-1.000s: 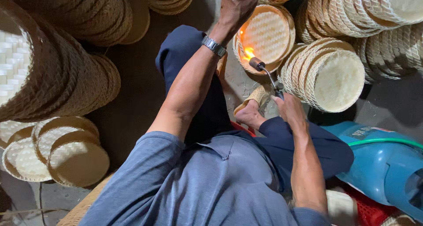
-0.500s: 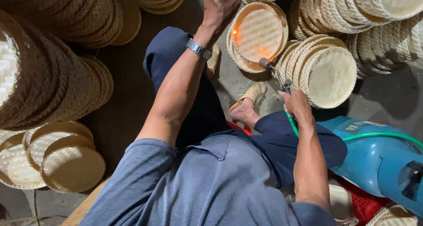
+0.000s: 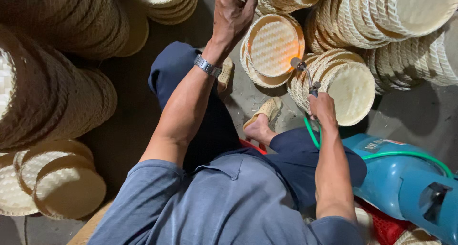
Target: The person uses a handheld blowtorch to apply flame to the surface of woven baskets. They pick up baskets from a stack, rotate them to treat different areas, and place them back down. The process is repeated for multiple baskets in a repetitive manner.
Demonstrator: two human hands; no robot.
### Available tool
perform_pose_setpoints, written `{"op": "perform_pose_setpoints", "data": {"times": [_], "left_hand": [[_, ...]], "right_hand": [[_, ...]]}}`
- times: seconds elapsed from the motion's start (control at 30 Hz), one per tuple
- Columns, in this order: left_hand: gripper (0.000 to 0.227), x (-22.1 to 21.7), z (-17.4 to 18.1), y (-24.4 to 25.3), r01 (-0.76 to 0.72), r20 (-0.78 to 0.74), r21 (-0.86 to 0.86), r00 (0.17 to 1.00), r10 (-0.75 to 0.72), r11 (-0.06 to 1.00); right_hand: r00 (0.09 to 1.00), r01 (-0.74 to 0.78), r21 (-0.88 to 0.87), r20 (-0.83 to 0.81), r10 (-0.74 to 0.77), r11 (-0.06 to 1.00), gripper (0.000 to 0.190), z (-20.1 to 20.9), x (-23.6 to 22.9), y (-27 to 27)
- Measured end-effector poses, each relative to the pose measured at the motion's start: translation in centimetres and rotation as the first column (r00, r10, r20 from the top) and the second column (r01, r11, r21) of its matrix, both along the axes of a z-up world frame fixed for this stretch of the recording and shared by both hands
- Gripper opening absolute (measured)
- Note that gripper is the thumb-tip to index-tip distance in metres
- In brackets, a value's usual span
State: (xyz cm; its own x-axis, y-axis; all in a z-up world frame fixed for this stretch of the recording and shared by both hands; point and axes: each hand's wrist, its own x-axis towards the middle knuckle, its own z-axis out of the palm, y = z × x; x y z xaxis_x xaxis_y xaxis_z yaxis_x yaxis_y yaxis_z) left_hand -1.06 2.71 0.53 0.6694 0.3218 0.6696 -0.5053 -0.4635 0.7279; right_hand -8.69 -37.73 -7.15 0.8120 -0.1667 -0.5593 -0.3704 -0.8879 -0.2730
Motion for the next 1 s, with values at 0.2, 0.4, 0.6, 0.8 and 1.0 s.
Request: {"op": "perform_pose_setpoints", "data": {"times": [0.2, 0.4, 0.6, 0.8, 1.0], "left_hand": [[0.014, -1.0, 1.9, -0.2, 0.038, -0.007, -0.021, 0.999, -0.038, 0.999], [0.024, -1.0, 2.7, -0.3, 0.056, -0.063, 0.006, 0.996, -0.056, 0.998], [0.024, -0.9, 2.9, -0.7, 0.057, -0.096, -0.004, 0.994, -0.057, 0.998], [0.026, -1.0, 2.8, -1.1, 0.072, -0.122, 0.001, 0.990, -0.071, 0.997], [0.026, -1.2, 2.4, -1.1, 0.065, -0.140, 0.032, 0.988, -0.060, 0.997]], "right_hand": [[0.999, -0.023, -0.002, 0.033, 0.023, 1.000, 0.053, -0.5, 2.0, 0.4], [0.996, 0.042, 0.055, 0.073, -0.046, 0.998, 0.048, 0.6, 4.1, 3.0], [0.992, -0.038, 0.124, 0.127, 0.022, 0.992, 0.048, 0.5, 6.6, 5.7], [0.976, -0.187, 0.230, 0.155, 0.154, 0.955, 0.042, 2.1, 5.6, 10.5], [0.975, -0.207, 0.076, 0.096, 0.200, 0.975, 0.046, -0.4, 4.2, 8.8]]}}
